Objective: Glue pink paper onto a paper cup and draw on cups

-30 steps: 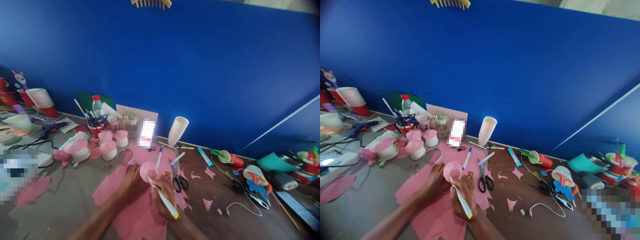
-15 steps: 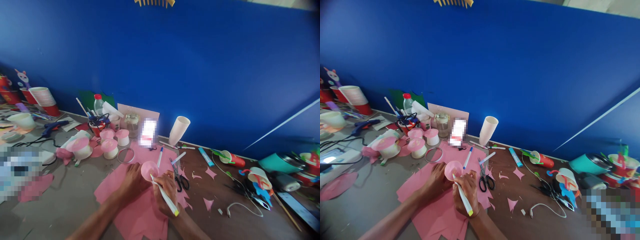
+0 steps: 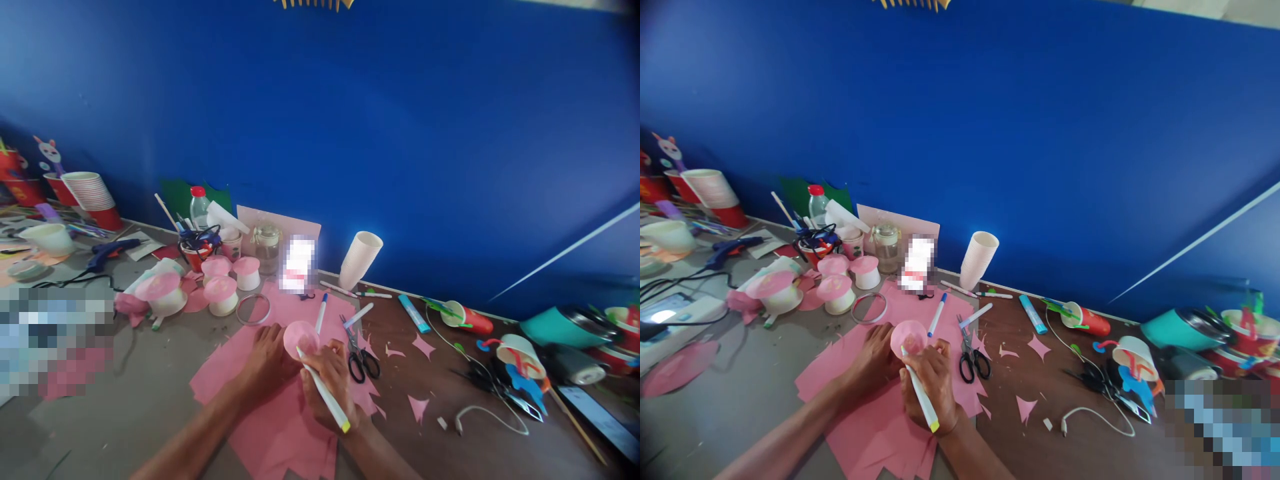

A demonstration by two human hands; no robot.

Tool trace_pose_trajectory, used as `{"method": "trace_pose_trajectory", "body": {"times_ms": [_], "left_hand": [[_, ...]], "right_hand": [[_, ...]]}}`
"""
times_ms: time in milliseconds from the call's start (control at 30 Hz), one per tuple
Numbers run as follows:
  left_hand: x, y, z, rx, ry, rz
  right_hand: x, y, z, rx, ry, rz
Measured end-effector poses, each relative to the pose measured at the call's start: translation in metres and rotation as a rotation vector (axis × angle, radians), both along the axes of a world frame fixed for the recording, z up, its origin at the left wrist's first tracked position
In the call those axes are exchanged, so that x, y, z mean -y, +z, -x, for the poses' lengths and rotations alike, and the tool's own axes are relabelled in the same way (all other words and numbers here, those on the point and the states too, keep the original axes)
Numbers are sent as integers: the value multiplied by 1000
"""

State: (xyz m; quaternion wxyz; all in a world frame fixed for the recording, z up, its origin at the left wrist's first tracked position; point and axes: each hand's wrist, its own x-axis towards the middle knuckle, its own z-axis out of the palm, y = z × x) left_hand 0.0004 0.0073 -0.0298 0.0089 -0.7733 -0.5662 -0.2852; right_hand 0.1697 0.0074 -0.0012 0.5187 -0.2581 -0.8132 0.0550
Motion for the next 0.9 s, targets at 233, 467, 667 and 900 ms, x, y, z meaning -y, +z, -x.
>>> {"method": "trace_pose_trajectory", "body": {"times_ms": [233,467,667,900], "left_hand": [[2,3,0,-11,7,27],[3,6,-1,-12,21,45],[0,1,-1,4,23,10],[-2,-1,1,12,25,25]], "right_hand": [[-1,5,-4,15,-30,8],[-2,11,-9,-46,-43,-10],[-2,6,-4,-62,28,13],[-4,4,-2,-36,6,-24]]}}
